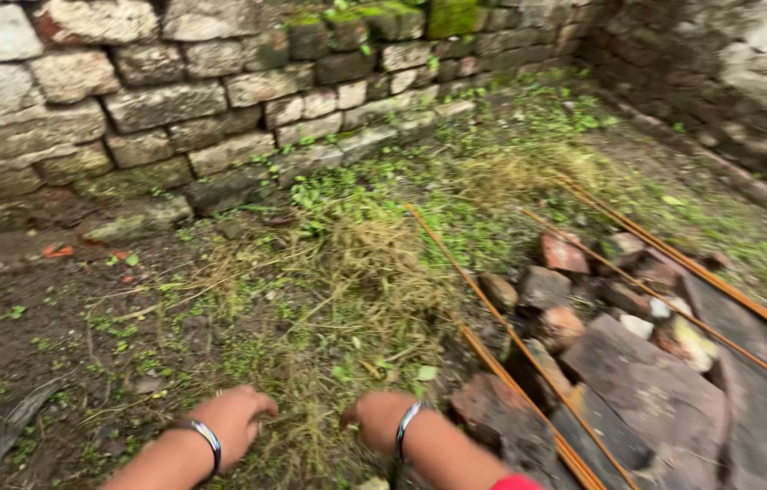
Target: The person gathers scattered dry straw from a dirt and stone floor by hand and bundles it into small clumps.
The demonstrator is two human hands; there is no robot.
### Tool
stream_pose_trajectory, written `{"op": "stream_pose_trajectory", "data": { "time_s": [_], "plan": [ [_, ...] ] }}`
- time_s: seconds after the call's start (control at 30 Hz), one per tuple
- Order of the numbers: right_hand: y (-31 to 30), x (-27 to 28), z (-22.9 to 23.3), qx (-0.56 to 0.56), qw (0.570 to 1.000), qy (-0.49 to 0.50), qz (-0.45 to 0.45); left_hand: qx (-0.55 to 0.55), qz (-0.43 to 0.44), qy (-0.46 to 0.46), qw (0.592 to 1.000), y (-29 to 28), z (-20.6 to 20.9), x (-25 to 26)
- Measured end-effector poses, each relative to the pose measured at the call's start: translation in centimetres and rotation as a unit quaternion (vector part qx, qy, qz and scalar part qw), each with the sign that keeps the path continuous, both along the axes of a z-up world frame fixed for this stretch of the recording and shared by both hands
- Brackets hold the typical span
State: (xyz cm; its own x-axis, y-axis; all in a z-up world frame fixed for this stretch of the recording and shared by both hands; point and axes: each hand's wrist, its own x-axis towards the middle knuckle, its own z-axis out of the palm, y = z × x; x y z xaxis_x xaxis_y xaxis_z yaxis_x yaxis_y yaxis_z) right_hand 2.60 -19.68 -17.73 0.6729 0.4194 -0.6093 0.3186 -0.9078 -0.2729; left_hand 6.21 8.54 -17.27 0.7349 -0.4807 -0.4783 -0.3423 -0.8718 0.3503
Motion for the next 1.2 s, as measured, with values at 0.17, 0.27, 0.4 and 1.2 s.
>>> {"op": "stream_pose_trajectory", "data": {
  "time_s": [0.17,0.27,0.4,1.2],
  "plan": [
    [3.6,0.9,-11.7,0.132,0.977,0.046,-0.16,-0.044,0.074,0.061,0.994,3.9,-9.6,0.4],
    [7.5,2.0,-15.6,0.222,0.878,0.123,-0.407,-0.064,0.077,0.057,0.993,6.4,-13.1,-0.2],
    [14.3,1.1,-16.8,0.379,0.844,-0.008,-0.378,-0.053,0.11,0.055,0.991,8.1,-10.4,-1.2],
    [17.1,2.9,-6.4,0.382,0.85,0.026,-0.362,-0.252,0.288,0.012,0.924,7.5,-3.2,1.4]
  ]
}}
